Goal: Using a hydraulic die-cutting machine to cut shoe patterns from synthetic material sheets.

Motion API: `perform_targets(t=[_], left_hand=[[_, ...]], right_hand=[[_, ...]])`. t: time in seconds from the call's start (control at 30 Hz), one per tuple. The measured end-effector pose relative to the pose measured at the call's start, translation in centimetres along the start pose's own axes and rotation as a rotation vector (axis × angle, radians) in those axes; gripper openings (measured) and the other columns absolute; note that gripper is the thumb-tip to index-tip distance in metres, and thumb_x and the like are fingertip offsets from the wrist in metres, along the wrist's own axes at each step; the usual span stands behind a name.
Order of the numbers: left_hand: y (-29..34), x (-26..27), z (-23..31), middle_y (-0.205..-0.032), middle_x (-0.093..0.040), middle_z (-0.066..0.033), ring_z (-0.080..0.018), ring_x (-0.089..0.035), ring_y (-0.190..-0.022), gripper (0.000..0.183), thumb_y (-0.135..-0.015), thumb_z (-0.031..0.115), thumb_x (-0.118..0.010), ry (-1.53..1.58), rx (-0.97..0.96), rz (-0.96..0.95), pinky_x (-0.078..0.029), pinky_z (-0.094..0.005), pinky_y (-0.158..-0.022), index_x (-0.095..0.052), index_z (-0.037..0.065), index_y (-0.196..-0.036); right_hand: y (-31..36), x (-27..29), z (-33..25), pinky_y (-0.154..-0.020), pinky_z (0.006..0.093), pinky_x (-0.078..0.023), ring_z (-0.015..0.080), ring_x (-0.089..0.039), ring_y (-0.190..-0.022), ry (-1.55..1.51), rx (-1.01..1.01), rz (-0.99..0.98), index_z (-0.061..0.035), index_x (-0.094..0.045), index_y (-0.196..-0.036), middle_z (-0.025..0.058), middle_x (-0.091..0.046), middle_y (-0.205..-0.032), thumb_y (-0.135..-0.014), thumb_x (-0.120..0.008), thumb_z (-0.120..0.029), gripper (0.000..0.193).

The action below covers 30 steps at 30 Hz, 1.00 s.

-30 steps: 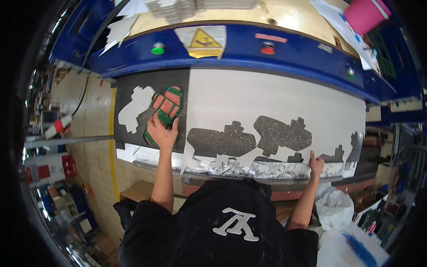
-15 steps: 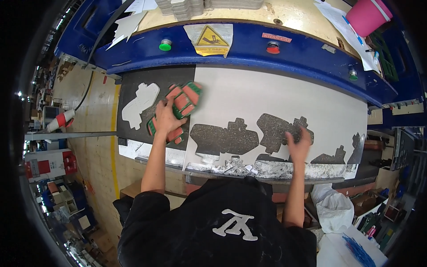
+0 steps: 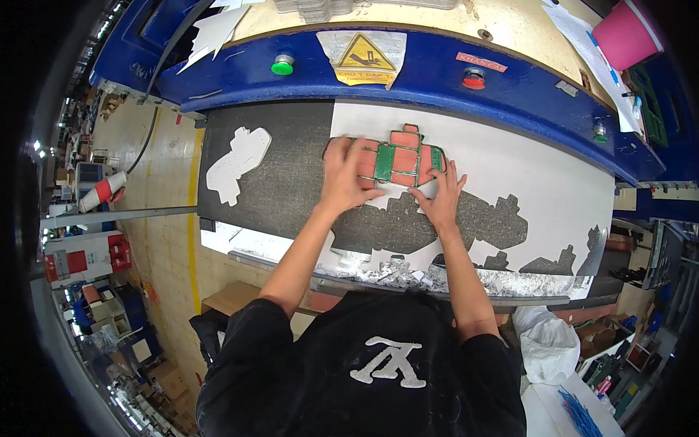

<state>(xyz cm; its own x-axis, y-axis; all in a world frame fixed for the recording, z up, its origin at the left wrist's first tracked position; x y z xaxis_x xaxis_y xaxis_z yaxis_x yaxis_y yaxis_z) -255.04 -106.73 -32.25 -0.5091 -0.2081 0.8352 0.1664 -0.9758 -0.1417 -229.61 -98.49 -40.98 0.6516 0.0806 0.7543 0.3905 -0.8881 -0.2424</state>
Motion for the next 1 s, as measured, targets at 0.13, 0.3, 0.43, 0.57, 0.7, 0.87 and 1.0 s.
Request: perform_targets(t=[0.13, 0.3, 0.43, 0.57, 0.7, 0.87, 1.0], left_hand=[[6.3, 1.1, -7.1, -0.168, -0.031, -0.0329, -0.0520, -0.030, -0.156, 0.164, -0.042, 0.044, -0.110, 0.254, 0.245, 0.013, -0.027, -0.0569, -0.130, -0.016, 0.000, -0.169], [6.6, -1.2, -8.4, -0.169, -0.032, -0.0323, -0.0501, -0.031, -0.157, 0.169, -0.040, 0.046, -0.110, 0.203, 0.292, 0.013, -0.026, -0.0549, -0.132, -0.013, -0.006, -0.168], [7.0, -1.8, -9.0, -0.167, -0.037, -0.0297, -0.0485, -0.034, -0.156, 0.169, -0.039, 0.051, -0.109, 0.087, 0.229, 0.077, -0.027, -0.0539, -0.132, -0.017, -0.006, -0.168], [6.8, -1.7, -8.8, -0.168, -0.038, -0.0292, -0.0456, -0.034, -0.158, 0.163, -0.041, 0.053, -0.107, 0.087, 0.228, 0.086, -0.024, -0.0538, -0.132, -0.023, -0.006, -0.167], [6.6, -1.5, -8.8, -0.167, -0.040, -0.0292, -0.0383, -0.034, -0.160, 0.152, -0.049, 0.052, -0.105, 0.086, 0.163, 0.059, -0.019, -0.0515, -0.135, -0.028, -0.008, -0.165], [7.2, -1.7, -9.3, -0.168, -0.043, -0.0241, -0.0366, -0.037, -0.160, 0.142, -0.053, 0.050, -0.103, 0.095, 0.118, 0.093, -0.019, -0.0514, -0.134, -0.033, -0.006, -0.164], [6.9, -1.7, -9.1, -0.165, -0.048, -0.0230, -0.0351, -0.040, -0.158, 0.134, -0.055, 0.049, -0.103, 0.123, 0.092, 0.095, -0.021, -0.0515, -0.134, -0.040, -0.004, -0.162]], right_hand=[[-0.4, -1.0, -2.0, -0.124, 0.0788, -0.012, 0.0490, -0.033, -0.158, 0.048, -0.023, 0.045, -0.0111, -0.060, -0.108, 0.0267, -0.051, -0.157, -0.073, -0.099, -0.040, 0.059], [-0.1, -1.0, -1.1, -0.126, 0.0749, -0.014, 0.0507, -0.035, -0.156, -0.022, 0.007, 0.084, -0.0102, -0.061, -0.102, 0.0312, -0.050, -0.158, -0.069, -0.100, -0.042, 0.060], [0.2, -1.0, -1.2, -0.126, 0.0734, -0.016, 0.0480, -0.038, -0.155, -0.019, 0.021, 0.091, -0.0093, -0.060, -0.099, 0.0269, -0.053, -0.155, -0.065, -0.103, -0.042, 0.064], [0.3, -0.8, -1.4, -0.127, 0.0727, -0.017, 0.0504, -0.038, -0.154, -0.036, 0.046, 0.103, -0.0088, -0.061, -0.101, 0.0318, -0.052, -0.154, -0.069, -0.101, -0.041, 0.060], [0.6, -0.8, -1.9, -0.126, 0.0727, -0.021, 0.0496, -0.039, -0.153, -0.041, 0.056, 0.152, -0.0083, -0.061, -0.101, 0.0311, -0.051, -0.154, -0.071, -0.100, -0.040, 0.059], [0.6, -1.0, -2.1, -0.126, 0.0708, -0.024, 0.0502, -0.041, -0.152, -0.025, 0.079, 0.143, -0.0082, -0.061, -0.100, 0.0324, -0.051, -0.154, -0.071, -0.100, -0.041, 0.059], [0.8, -1.0, -1.7, -0.126, 0.0689, -0.026, 0.0511, -0.042, -0.151, -0.032, 0.075, 0.155, -0.0082, -0.060, -0.099, 0.0336, -0.049, -0.156, -0.070, -0.100, -0.043, 0.061]])
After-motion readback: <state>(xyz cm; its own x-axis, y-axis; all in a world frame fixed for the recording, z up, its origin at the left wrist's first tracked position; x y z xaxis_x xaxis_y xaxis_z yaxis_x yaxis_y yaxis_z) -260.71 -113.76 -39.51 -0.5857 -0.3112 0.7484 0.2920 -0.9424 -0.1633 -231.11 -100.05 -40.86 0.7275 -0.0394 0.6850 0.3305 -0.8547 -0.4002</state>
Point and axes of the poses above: each hand's wrist, its own y-axis away from the middle knuckle, its own x-axis out of the back of the hand, z = x × y, the point moved 3 cm from there along -y, towards the middle knuckle
